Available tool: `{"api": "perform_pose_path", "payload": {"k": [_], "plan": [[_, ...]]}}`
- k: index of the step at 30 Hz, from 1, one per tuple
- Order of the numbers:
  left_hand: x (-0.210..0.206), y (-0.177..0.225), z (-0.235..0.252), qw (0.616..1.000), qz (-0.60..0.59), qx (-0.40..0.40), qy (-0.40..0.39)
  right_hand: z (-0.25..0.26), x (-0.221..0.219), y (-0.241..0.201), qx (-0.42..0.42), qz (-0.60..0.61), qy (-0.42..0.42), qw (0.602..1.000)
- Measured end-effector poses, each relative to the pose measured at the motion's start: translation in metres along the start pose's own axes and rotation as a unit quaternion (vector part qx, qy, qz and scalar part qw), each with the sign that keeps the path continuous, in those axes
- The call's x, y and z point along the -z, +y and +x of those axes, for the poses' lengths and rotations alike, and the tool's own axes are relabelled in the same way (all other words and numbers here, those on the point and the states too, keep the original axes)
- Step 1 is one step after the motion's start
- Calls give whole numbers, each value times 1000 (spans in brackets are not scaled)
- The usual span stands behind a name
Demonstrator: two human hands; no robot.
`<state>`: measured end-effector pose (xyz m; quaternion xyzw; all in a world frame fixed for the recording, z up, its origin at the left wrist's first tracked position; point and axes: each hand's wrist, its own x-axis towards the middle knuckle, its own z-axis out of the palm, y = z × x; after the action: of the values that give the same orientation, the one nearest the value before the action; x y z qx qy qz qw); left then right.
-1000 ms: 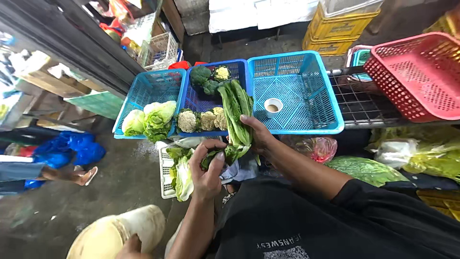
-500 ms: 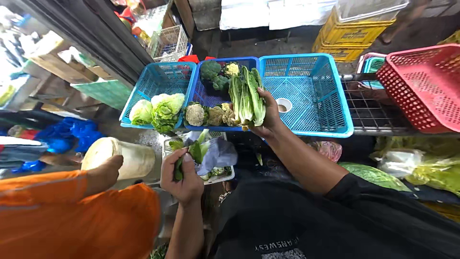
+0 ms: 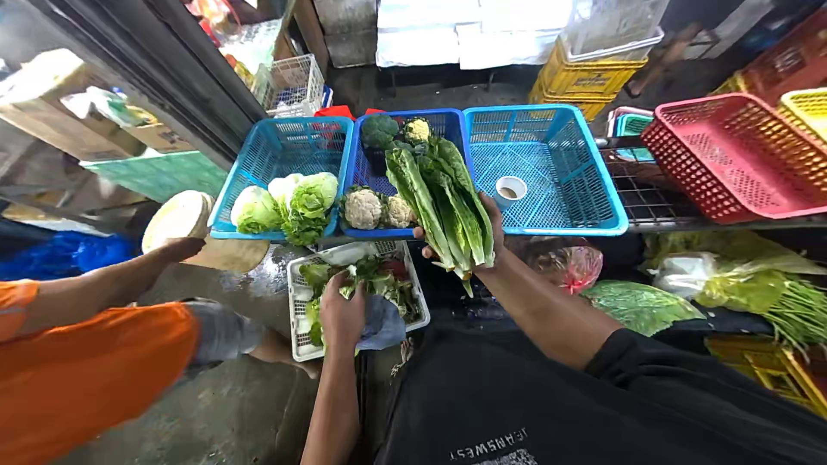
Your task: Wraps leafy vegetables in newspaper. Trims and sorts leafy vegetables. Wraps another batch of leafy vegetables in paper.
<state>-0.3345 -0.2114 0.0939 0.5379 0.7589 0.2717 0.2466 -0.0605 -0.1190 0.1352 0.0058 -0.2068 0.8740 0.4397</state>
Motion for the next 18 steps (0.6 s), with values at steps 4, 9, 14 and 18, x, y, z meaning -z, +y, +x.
{"api": "perform_pose_path", "payload": {"k": [4,9,14,18], "plan": [[26,29,-13,978,-179,-109,-5,12,-8,33,21,-36,31,999],[22,48,-4,896,-386,-111,-189,29,-24,81,156,-198,142,957],[26,46,5,828,-501,-41,-247,27,-25,107,101,-176,140,969],[30,39,13,800,-546,-21,-249,24,-33,110,84,-287,242,923]]}}
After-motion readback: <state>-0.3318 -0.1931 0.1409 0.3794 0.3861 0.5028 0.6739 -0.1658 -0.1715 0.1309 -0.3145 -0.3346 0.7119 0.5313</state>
